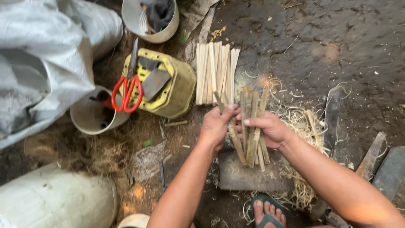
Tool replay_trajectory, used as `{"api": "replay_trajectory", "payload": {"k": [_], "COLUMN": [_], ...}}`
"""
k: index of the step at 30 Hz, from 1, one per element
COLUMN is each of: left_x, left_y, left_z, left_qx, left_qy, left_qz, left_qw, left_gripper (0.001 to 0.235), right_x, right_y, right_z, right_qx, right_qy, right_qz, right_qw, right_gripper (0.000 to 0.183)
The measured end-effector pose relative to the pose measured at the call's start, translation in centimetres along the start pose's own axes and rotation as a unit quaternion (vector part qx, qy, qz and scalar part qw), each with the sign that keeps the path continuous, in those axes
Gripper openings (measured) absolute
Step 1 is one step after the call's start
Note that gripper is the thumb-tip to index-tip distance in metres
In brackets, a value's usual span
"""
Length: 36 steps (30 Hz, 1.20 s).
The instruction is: The person sharpens small wooden sticks one by one using a knife on a metal block, then gathers and stacks the finished sticks. The person also picks up and organizes additional sticks from the surrounding area.
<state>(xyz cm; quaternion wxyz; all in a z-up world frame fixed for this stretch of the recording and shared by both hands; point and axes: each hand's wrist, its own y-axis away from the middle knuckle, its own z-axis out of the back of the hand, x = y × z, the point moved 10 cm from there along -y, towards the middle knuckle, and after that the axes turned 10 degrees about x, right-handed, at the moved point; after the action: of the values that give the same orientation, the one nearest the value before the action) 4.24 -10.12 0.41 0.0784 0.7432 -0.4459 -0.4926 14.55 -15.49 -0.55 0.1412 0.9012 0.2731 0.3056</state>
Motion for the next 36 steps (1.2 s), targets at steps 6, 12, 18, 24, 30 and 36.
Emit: {"api": "replay_trajectory", "payload": {"k": [6,12,18,24,30,36], "left_x": [4.1,9.2,12.7,12.7,11.3,10.1], "left_y": [5.0,5.3,5.4,6.5,7.5,8.1], "left_z": [1.2,0.2,-0.8,0.2,0.4,0.1], "left_qx": [0.059,0.086,0.116,0.114,0.134,0.146], "left_qy": [0.136,0.102,0.108,0.128,0.133,0.111], "left_qz": [0.062,0.096,0.105,0.128,0.112,0.101], "left_qw": [0.987,0.986,0.982,0.977,0.976,0.978], "left_gripper": [0.039,0.037,0.033,0.029,0.028,0.029], "right_x": [-4.0,-6.6,-8.3,-7.8,-7.8,-7.4], "right_y": [3.1,6.4,9.0,8.8,8.3,8.5], "right_z": [-1.8,-0.1,2.0,-0.8,-2.4,-3.4], "right_qx": [-0.003,-0.044,-0.117,-0.052,-0.039,-0.023], "right_qy": [-0.013,-0.001,-0.035,-0.008,-0.012,0.003], "right_qz": [-0.047,-0.033,-0.05,-0.036,-0.039,-0.028], "right_qw": [0.999,0.998,0.991,0.998,0.998,0.999], "right_gripper": [0.055,0.055,0.051,0.057,0.056,0.061]}}
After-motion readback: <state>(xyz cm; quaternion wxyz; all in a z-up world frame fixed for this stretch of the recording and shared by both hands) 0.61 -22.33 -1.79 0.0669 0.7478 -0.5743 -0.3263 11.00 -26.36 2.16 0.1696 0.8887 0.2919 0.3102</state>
